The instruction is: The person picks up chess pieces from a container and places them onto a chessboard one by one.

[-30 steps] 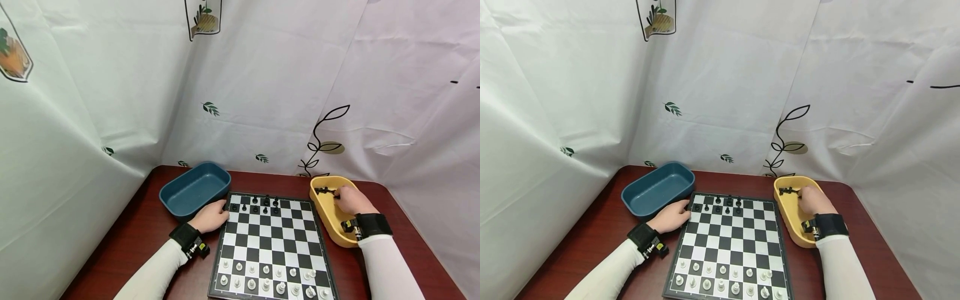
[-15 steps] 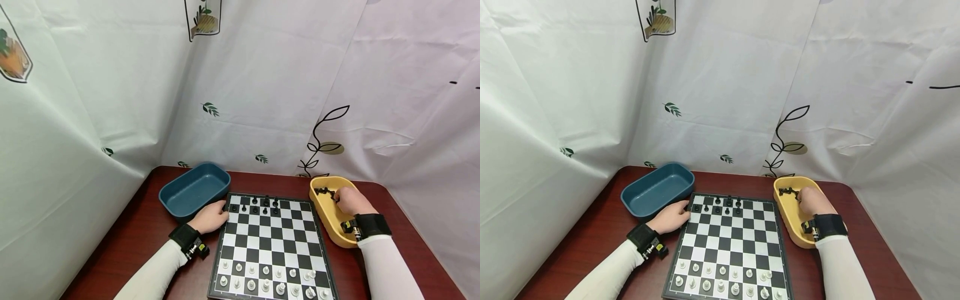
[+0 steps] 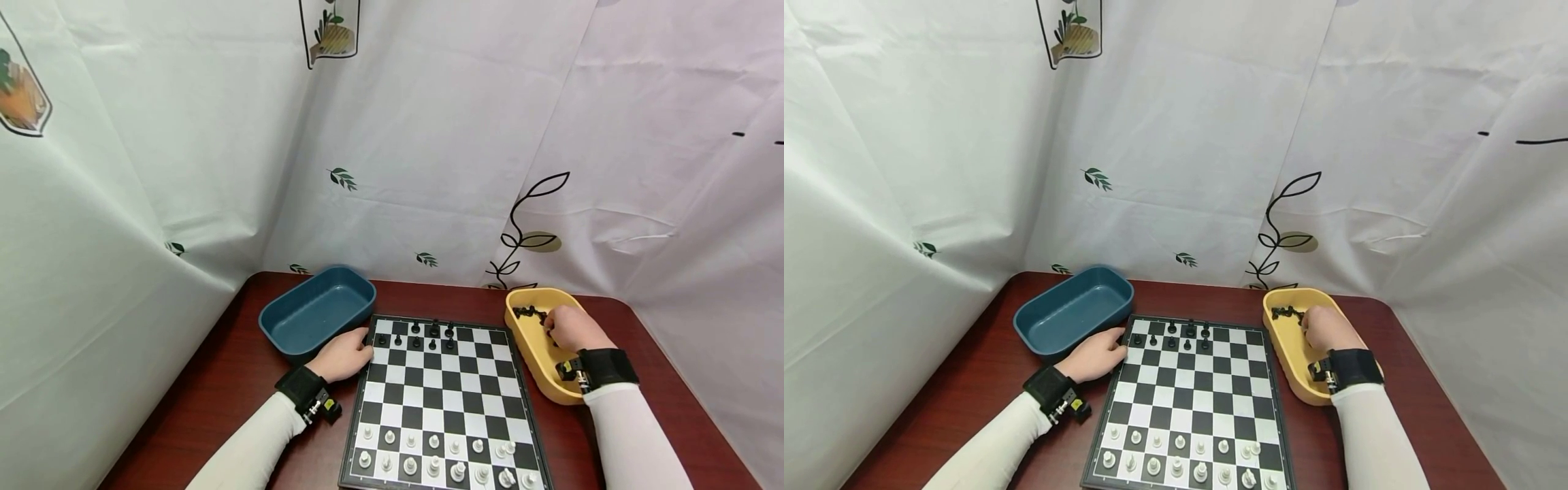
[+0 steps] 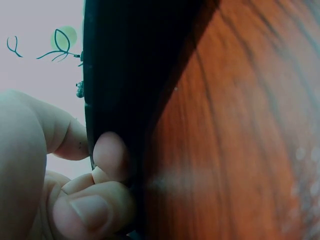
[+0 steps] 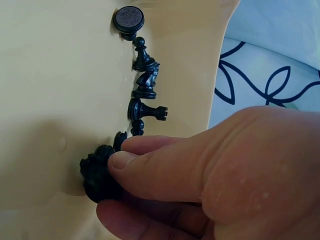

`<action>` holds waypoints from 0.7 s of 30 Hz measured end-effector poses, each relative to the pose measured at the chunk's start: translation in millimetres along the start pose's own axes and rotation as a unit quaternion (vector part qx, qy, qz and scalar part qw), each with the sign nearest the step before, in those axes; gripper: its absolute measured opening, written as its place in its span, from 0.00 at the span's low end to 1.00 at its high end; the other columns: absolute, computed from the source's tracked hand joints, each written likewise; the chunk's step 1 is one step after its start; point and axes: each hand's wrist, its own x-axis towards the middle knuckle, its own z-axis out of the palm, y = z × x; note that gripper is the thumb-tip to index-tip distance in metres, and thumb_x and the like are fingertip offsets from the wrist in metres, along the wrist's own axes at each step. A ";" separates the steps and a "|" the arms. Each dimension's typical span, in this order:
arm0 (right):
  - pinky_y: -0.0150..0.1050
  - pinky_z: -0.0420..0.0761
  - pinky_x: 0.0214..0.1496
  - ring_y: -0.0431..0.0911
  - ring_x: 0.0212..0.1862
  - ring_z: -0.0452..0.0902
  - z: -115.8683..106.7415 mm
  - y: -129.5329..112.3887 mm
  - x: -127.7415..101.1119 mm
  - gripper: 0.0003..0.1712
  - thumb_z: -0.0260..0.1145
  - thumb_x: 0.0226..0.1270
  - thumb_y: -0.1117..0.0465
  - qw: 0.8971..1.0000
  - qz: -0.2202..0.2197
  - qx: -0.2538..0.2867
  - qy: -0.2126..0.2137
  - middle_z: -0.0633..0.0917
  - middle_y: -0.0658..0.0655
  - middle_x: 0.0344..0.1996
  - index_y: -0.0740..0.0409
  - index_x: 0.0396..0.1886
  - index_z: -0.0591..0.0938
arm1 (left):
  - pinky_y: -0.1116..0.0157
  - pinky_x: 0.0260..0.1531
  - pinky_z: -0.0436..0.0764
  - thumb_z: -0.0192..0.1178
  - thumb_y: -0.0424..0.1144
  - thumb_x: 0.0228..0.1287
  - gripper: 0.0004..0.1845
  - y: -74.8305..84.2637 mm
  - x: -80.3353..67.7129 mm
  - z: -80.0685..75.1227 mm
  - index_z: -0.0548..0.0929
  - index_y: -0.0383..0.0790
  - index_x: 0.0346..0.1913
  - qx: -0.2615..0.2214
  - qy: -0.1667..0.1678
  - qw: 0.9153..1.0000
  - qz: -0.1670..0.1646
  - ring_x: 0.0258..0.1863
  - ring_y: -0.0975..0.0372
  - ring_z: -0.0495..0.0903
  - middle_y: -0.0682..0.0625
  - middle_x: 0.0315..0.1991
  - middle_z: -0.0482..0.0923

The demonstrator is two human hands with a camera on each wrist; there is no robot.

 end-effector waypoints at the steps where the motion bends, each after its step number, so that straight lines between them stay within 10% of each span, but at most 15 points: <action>1: 0.41 0.61 0.29 0.44 0.23 0.61 0.2 0.0 -0.2 0.22 0.54 0.68 0.78 1.000 0.002 0.001 0.000 0.64 0.46 0.17 0.54 0.18 0.80 | 0.57 0.45 0.80 0.58 0.39 0.75 0.21 0.0 -0.1 0.0 0.84 0.36 0.65 0.000 0.000 1.000 -0.001 0.34 0.63 0.79 0.57 0.31 0.80; 21: 0.49 0.77 0.35 0.48 0.30 0.76 -7.9 -5.5 -2.9 0.10 0.71 0.72 0.67 0.999 0.017 -0.024 0.043 0.87 0.52 0.29 0.54 0.29 0.90 | 0.57 0.43 0.80 0.58 0.39 0.74 0.22 -1.3 1.6 1.3 0.84 0.35 0.66 0.000 0.002 1.000 -0.002 0.32 0.64 0.79 0.58 0.29 0.80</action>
